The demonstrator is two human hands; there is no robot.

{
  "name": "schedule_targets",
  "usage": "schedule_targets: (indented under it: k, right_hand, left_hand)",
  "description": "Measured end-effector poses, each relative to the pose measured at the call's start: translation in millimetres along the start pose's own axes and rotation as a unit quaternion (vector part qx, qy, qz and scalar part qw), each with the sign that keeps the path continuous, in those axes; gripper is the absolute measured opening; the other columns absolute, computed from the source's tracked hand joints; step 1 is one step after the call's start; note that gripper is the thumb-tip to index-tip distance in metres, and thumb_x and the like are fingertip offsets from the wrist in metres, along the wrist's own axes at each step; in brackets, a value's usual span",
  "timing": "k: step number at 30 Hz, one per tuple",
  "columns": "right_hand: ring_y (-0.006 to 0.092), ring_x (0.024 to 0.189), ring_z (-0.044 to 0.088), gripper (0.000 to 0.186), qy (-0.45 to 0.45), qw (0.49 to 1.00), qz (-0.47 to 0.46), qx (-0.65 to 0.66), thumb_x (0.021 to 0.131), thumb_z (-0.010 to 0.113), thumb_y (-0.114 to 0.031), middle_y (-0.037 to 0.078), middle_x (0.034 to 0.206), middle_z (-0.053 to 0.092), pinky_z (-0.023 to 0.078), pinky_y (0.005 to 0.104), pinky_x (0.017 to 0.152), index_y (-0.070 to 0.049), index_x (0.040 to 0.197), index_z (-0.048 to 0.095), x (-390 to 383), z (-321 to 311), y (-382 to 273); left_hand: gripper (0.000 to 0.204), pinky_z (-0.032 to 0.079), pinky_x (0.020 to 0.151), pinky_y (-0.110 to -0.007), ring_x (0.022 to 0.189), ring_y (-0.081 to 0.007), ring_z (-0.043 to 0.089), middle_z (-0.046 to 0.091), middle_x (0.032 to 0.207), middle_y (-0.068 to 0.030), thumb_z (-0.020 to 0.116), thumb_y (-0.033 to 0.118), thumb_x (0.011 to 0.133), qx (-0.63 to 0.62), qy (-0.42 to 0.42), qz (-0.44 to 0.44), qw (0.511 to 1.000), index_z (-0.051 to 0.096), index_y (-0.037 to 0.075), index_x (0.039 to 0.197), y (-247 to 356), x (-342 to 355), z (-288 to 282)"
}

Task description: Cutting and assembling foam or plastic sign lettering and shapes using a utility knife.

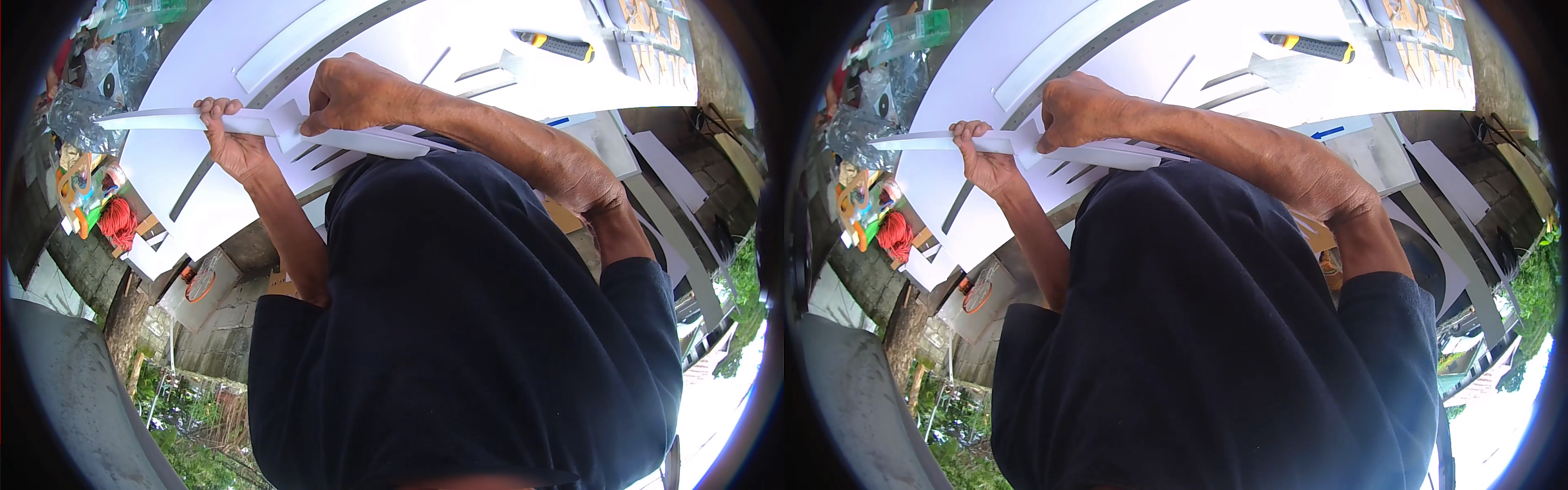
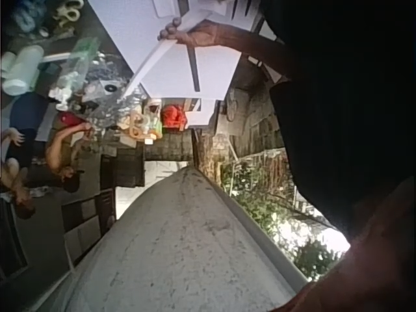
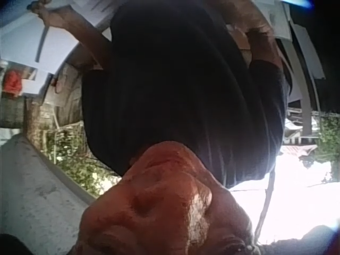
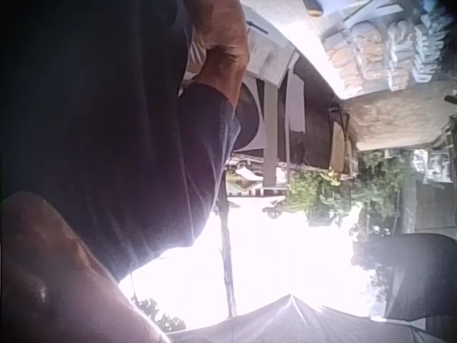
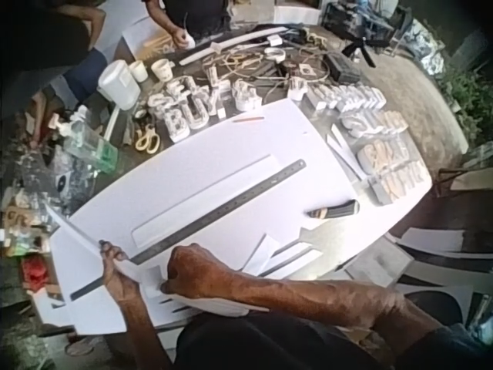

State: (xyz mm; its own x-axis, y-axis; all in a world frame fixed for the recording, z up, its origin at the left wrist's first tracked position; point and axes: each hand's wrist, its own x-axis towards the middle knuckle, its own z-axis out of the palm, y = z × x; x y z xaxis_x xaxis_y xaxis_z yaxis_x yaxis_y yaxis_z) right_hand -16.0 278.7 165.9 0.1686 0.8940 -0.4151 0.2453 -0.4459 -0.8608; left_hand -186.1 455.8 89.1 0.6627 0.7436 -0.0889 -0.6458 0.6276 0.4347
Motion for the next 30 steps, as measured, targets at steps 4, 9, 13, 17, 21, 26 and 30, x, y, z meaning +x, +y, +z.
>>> schedule_targets:
  k: [4, 9, 13, 17, 21, 26, 30]
  right_hand:
    - [0.0267, 0.075, 0.072, 0.031, 0.006, 1.000, -0.004, 0.002, 0.084, 0.082, -0.028, 0.017, 0.085, 0.075, 0.059, 0.0364, 0.076, 0.002, 0.093, 0.079, 0, 1, 2]
    - [0.0274, 0.074, 0.072, 0.034, 0.010, 1.000, -0.010, -0.014, 0.085, 0.081, -0.031, 0.017, 0.087, 0.075, 0.059, 0.0368, 0.077, 0.002, 0.094, 0.079, -2, 0, 0]
    - [0.0275, 0.076, 0.072, 0.033, 0.005, 1.000, -0.014, 0.001, 0.086, 0.080, -0.030, 0.018, 0.088, 0.075, 0.059, 0.0370, 0.076, 0.002, 0.096, 0.078, -2, 1, 3]
    - [0.0282, 0.076, 0.072, 0.038, -0.003, 1.000, -0.010, 0.012, 0.092, 0.073, -0.035, 0.020, 0.088, 0.075, 0.059, 0.0366, 0.076, 0.003, 0.099, 0.078, -2, 1, 7]
    - [0.0280, 0.077, 0.072, 0.047, 0.002, 1.000, -0.009, 0.017, 0.099, 0.062, -0.043, 0.020, 0.084, 0.074, 0.058, 0.0368, 0.076, 0.002, 0.097, 0.078, -13, -3, 20]
    - [0.0257, 0.079, 0.072, 0.048, 0.033, 0.998, 0.029, 0.035, 0.100, 0.059, -0.045, 0.017, 0.083, 0.073, 0.060, 0.0367, 0.078, -0.001, 0.104, 0.077, -53, -10, 58]
    - [0.0232, 0.081, 0.072, 0.048, 0.015, 0.993, 0.052, 0.104, 0.100, 0.060, -0.047, 0.016, 0.089, 0.074, 0.061, 0.0348, 0.081, -0.003, 0.112, 0.075, -88, -18, 82]
  left_hand:
    - [0.023, 0.050, 0.082, -0.031, 0.086, -0.0154, 0.052, 0.055, 0.093, -0.0035, 0.062, -0.001, 0.097, 0.005, 0.009, 0.009, 1.000, 0.049, 0.004, 0.116, -2, -1, 3]
    - [0.025, 0.050, 0.082, -0.031, 0.085, -0.0152, 0.053, 0.055, 0.094, -0.0034, 0.061, -0.004, 0.096, 0.000, 0.000, 0.007, 1.000, 0.049, 0.004, 0.116, -1, -1, 3]
    - [0.025, 0.050, 0.082, -0.031, 0.087, -0.0148, 0.053, 0.054, 0.097, -0.0032, 0.059, -0.006, 0.096, -0.001, 0.005, 0.015, 1.000, 0.049, 0.004, 0.116, -2, -2, 4]
    - [0.026, 0.050, 0.082, -0.032, 0.088, -0.0146, 0.053, 0.054, 0.099, -0.0033, 0.057, -0.009, 0.096, 0.000, 0.004, 0.010, 1.000, 0.048, 0.004, 0.116, -1, -2, 4]
    - [0.026, 0.050, 0.081, -0.032, 0.088, -0.0147, 0.053, 0.054, 0.099, -0.0034, 0.056, -0.010, 0.096, 0.012, 0.010, 0.016, 1.000, 0.048, 0.004, 0.116, -1, -1, 1]
    - [0.027, 0.050, 0.080, -0.031, 0.086, -0.0146, 0.052, 0.055, 0.097, -0.0031, 0.057, -0.011, 0.095, 0.006, 0.025, 0.018, 1.000, 0.050, 0.004, 0.115, 0, -2, -2]
    - [0.027, 0.050, 0.079, -0.030, 0.085, -0.0144, 0.052, 0.054, 0.096, -0.0025, 0.058, -0.011, 0.094, 0.013, 0.032, 0.022, 0.999, 0.050, 0.005, 0.115, -1, -1, 0]
